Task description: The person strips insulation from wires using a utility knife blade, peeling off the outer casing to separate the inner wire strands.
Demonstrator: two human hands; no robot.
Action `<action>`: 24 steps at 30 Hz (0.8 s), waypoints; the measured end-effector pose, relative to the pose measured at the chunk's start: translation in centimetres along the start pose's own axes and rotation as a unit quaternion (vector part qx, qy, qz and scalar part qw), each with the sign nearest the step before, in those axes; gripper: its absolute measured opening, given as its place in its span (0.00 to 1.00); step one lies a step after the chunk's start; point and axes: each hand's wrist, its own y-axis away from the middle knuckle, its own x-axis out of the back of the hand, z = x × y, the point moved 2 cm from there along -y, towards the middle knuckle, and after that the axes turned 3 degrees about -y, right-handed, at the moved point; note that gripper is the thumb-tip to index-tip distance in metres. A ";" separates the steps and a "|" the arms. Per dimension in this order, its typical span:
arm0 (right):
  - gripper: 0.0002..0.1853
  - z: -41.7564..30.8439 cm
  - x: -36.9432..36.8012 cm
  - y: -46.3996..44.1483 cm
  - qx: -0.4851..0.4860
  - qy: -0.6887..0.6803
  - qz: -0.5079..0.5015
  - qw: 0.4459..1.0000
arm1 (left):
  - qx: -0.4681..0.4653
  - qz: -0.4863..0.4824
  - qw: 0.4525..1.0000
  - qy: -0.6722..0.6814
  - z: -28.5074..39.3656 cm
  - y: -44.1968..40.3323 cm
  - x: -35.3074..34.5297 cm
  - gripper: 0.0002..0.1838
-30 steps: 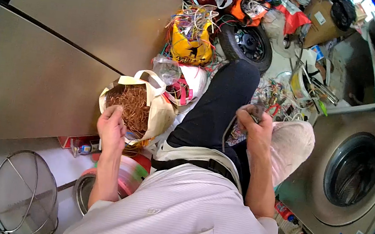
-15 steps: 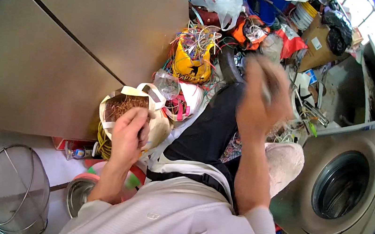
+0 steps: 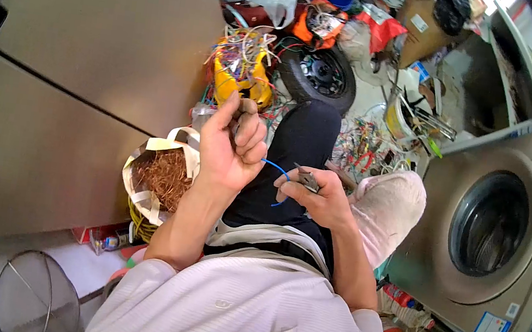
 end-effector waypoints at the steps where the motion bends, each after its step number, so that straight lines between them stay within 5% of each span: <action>1: 0.08 -0.1 0.5 0.3 -0.012 0.000 0.019 1.000 | 0.005 -0.003 0.999 -0.033 -0.3 -0.3 -0.2 0.17; 2: 0.08 -0.2 1.1 0.7 -0.023 0.001 0.037 0.999 | 0.015 -0.008 0.999 -0.033 -0.7 -0.8 -0.5 0.17; 5: 0.07 -1.4 2.5 0.9 -0.051 0.041 0.092 0.994 | -0.094 0.037 0.889 -0.447 -1.8 -1.7 -0.5 0.12; 6: 0.07 -1.7 3.1 1.0 -0.069 0.085 0.110 0.988 | -0.162 -0.008 0.726 -0.668 -1.4 -1.2 -1.2 0.10; 8: 0.09 -1.1 4.2 1.4 -0.054 0.105 0.135 0.984 | -0.252 -0.136 0.557 -0.780 -2.0 -0.7 -1.3 0.10; 9: 0.09 -1.1 4.6 1.4 -0.024 0.109 0.141 0.984 | -0.171 -0.135 0.569 -0.793 -2.5 -0.1 -1.8 0.10; 12: 0.08 -1.5 6.1 2.0 0.002 0.150 0.144 0.978 | -0.108 -0.201 0.462 -0.857 -3.0 0.7 -1.6 0.09; 14: 0.04 -1.9 6.3 2.2 0.141 0.307 0.128 0.933 | -0.088 -0.211 0.500 -0.835 -3.1 0.7 -1.4 0.09; 16: 0.06 -2.5 6.3 2.3 0.153 0.334 0.127 0.921 | -0.067 -0.211 0.537 -0.814 -3.1 0.9 -1.0 0.09; 18: 0.08 -2.6 6.4 2.3 0.174 0.430 0.138 0.875 | 0.088 -0.146 0.693 -0.701 -3.4 0.8 0.3 0.09; 20: 0.08 -2.7 6.3 2.5 0.179 0.454 0.149 0.860 | 0.105 -0.147 0.696 -0.695 -3.7 0.6 0.7 0.09; 22: 0.09 -2.5 6.2 2.6 0.206 0.438 0.139 0.864 | 0.007 -0.163 0.583 -0.796 -4.1 0.3 0.7 0.08; 24: 0.08 -2.0 5.9 2.8 0.198 0.434 0.131 0.869 | -0.042 -0.191 0.562 -0.804 -5.1 -0.1 0.1 0.06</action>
